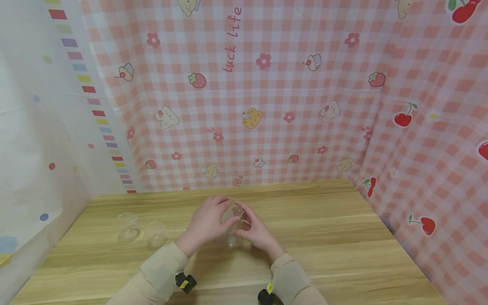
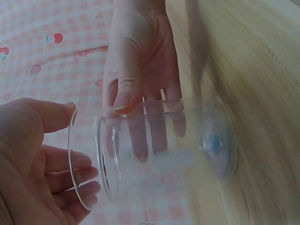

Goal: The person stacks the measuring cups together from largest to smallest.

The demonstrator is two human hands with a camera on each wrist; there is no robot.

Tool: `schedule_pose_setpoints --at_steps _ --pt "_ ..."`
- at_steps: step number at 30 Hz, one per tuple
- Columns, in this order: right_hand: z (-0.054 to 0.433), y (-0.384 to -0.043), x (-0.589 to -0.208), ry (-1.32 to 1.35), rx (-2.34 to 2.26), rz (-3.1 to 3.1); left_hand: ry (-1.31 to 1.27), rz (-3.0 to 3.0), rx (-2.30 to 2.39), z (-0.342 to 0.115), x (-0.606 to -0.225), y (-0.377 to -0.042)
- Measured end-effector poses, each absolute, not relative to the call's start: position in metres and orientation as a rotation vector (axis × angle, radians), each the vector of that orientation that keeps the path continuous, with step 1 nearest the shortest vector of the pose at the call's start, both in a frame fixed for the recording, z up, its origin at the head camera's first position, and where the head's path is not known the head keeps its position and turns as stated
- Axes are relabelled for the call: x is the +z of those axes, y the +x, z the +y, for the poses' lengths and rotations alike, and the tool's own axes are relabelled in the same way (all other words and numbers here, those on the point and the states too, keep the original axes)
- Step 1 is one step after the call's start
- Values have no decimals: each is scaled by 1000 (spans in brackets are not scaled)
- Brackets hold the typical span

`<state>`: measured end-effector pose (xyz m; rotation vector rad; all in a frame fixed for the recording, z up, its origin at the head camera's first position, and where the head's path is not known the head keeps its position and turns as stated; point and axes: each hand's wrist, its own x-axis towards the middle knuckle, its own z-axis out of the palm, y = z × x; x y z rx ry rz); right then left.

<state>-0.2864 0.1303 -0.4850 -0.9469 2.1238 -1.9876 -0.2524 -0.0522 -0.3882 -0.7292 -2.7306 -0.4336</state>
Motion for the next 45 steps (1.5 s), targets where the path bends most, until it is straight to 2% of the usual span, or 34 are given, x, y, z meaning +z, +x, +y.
schedule_pose_setpoints --at_steps 17,34,45 --pt "131 -289 -487 -1013 -2011 2097 -761 -2638 -539 -65 -383 -252" --pt "130 -289 -488 -939 -1987 2107 -719 -2556 -681 -96 -380 -251" --pt "129 -286 -486 -913 -2002 2076 -685 -2533 -592 -108 -386 -243"
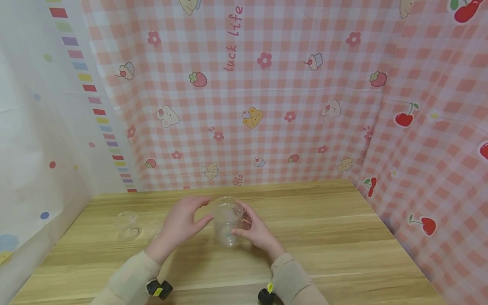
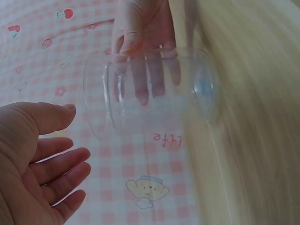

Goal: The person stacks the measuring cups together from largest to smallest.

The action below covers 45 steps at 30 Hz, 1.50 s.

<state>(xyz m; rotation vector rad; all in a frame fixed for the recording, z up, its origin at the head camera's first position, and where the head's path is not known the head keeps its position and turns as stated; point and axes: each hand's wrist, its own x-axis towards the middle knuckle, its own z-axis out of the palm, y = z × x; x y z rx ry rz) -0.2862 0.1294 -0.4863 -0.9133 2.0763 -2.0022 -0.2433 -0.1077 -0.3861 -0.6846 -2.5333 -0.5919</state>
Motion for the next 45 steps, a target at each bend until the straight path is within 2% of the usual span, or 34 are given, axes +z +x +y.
schedule_pose_setpoints --at_steps 31,45 --pt "129 -287 -488 -938 -2024 2068 -661 -2523 -258 -160 -405 -232" --pt "130 -287 -488 -930 -2003 2106 -531 -2577 -271 -195 -404 -232"
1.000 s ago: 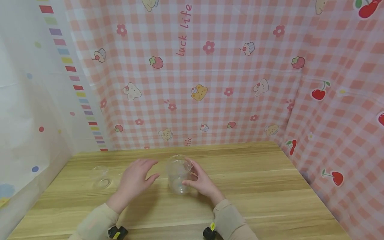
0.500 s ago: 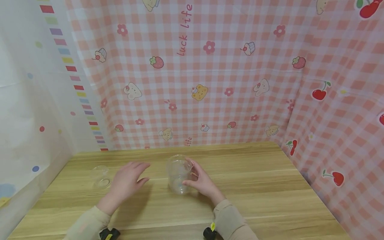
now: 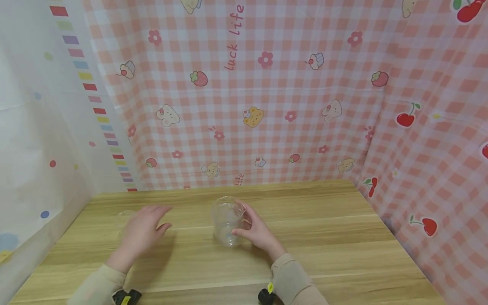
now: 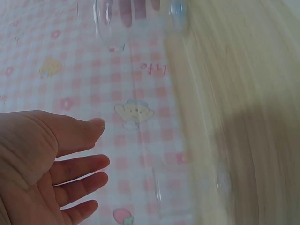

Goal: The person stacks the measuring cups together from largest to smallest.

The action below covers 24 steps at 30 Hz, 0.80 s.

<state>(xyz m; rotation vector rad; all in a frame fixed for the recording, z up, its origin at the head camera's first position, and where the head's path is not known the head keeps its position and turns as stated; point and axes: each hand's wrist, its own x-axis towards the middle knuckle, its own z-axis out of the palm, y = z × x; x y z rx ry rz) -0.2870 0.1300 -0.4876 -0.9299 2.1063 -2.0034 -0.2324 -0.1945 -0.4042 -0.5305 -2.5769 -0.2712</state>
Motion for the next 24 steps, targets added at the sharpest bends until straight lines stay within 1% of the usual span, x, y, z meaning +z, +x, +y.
schedule_pose_setpoints --at_steps 13,24 --pt "130 -287 -487 -904 -1977 2134 -414 -2623 -265 -233 -397 -237" --pt "130 -288 -487 -912 -1964 2155 -347 -2705 -302 -256 -392 -243"
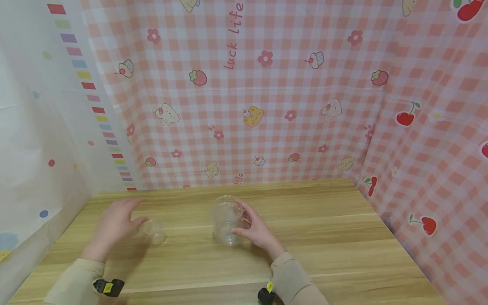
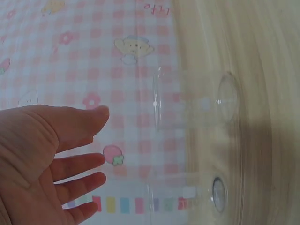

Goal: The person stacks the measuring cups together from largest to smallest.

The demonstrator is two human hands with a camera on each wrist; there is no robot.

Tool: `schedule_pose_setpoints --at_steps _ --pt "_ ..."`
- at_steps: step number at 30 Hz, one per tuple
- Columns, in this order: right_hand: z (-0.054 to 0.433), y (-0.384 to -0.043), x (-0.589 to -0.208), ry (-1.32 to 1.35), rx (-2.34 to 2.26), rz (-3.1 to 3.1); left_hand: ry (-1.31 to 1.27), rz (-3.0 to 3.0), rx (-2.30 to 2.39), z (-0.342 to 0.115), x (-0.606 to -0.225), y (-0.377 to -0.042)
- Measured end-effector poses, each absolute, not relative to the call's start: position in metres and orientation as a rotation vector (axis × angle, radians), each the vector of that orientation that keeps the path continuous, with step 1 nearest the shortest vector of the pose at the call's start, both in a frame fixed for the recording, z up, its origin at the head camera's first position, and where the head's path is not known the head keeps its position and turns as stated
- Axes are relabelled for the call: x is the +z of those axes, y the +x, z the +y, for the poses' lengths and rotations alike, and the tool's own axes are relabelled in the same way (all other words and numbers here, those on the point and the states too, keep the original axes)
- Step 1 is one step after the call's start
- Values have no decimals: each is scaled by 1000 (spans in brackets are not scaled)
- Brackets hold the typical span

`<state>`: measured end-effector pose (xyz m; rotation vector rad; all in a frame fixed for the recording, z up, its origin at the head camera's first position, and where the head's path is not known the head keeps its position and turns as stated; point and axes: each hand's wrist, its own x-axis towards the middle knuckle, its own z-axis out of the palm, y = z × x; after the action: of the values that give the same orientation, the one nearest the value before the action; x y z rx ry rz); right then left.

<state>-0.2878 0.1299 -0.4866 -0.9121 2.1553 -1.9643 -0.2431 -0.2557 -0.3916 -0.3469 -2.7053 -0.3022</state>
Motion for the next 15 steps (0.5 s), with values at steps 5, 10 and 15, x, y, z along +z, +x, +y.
schedule_pose_setpoints --at_steps 5,10,15 --pt "130 -288 -487 -916 -1963 2164 -332 -2750 -334 -265 -391 -247" --pt "130 -288 -487 -903 -1967 2167 -328 -2791 -367 -273 -391 -251" --pt "129 -288 -487 -902 -1985 2138 -330 -2829 -435 -280 -392 -256"
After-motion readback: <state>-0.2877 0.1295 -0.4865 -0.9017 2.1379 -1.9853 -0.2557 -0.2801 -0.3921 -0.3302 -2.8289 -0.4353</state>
